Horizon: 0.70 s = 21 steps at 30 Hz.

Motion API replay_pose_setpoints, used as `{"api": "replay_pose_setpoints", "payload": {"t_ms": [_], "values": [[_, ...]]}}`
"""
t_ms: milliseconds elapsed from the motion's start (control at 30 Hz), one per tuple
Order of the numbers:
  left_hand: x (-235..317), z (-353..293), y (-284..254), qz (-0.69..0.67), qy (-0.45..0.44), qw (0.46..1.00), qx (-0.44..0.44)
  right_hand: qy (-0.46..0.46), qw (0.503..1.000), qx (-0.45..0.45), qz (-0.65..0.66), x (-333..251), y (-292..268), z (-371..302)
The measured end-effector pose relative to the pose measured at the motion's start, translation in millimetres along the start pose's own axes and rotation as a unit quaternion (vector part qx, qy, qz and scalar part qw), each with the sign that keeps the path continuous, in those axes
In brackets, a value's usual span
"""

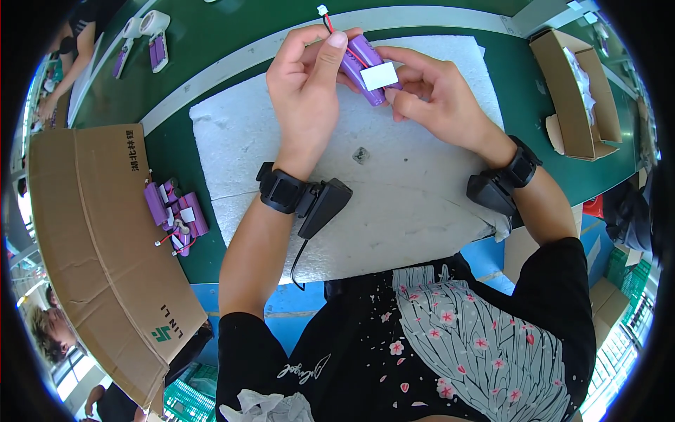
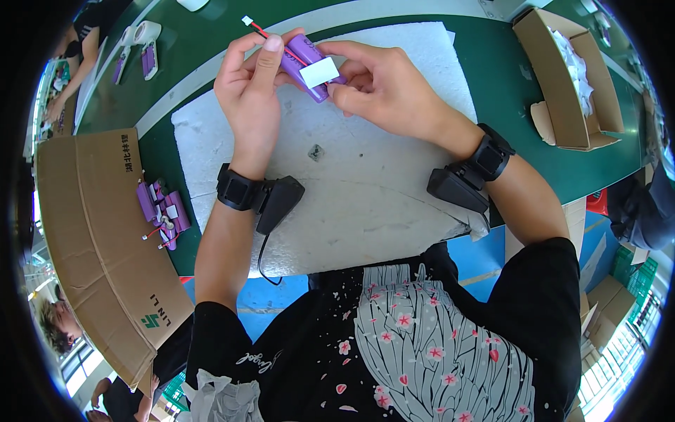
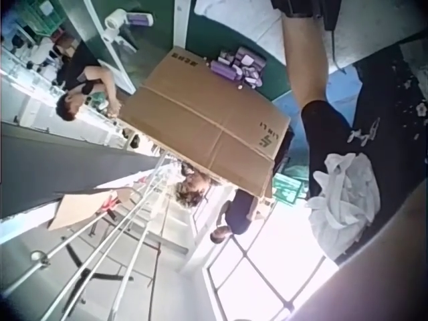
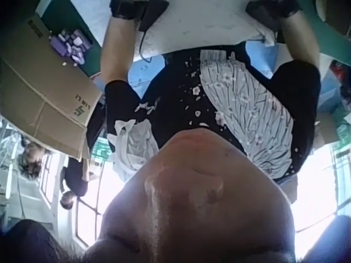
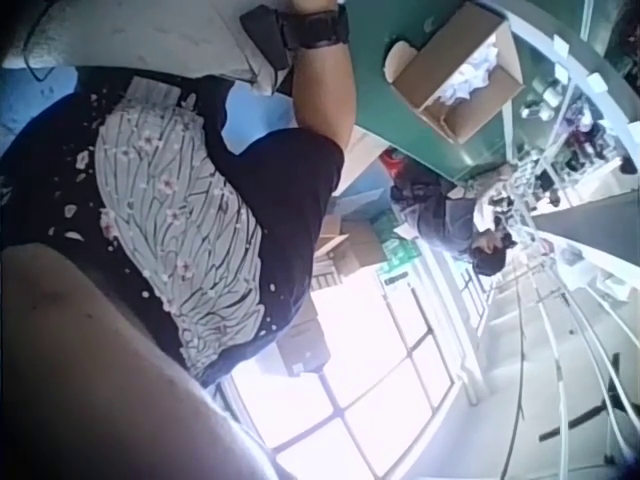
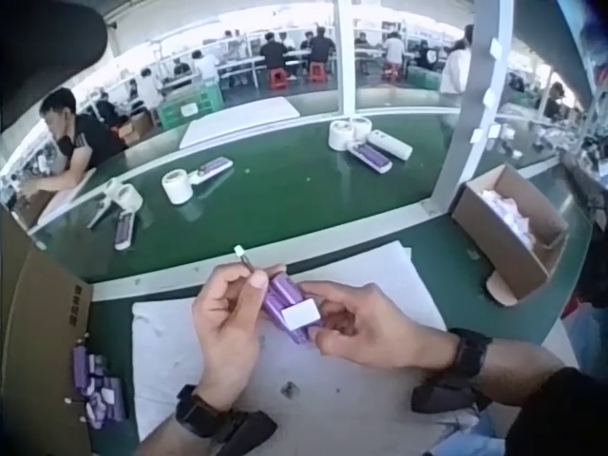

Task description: Assemble battery packs into plastic handheld device housings on a production line.

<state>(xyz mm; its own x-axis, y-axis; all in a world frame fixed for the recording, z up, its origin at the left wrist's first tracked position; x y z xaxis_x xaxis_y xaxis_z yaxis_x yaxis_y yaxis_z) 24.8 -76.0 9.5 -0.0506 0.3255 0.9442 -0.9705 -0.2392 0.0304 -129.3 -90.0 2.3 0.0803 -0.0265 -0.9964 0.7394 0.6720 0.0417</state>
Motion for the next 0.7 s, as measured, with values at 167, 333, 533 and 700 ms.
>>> {"api": "replay_pose_setpoints", "payload": {"t_ms": [167, 333, 533, 700], "values": [[4, -2, 1, 0.005, 0.018, 1.000, -0.003, 0.014, 1.000, 0.014, 0.022, -2, 0, 0], [9, -1, 5, 0.008, 0.032, 0.999, -0.008, -0.005, 1.000, 0.011, 0.016, 0, -2, 1], [-4, -5, 23, -0.002, -0.014, 0.991, -0.132, -0.038, 0.986, -0.037, 0.161, 0, 2, 3], [-11, -14, 32, -0.027, -0.079, 0.986, -0.146, -0.014, 0.994, 0.057, 0.090, 0, 3, 2]]}}
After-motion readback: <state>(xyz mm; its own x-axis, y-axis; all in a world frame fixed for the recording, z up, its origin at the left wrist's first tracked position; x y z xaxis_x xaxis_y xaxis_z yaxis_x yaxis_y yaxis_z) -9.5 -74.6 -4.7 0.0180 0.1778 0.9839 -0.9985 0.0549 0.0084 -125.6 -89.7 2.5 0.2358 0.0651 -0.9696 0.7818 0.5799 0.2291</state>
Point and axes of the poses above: each hand's wrist, its own z-axis towards the middle knuckle, its own y-axis out of the palm, x = y × z, the point moved 6 cm from there along z, towards the middle knuckle, and after that the axes turned 14 degrees about z, right-handed, at the moved point
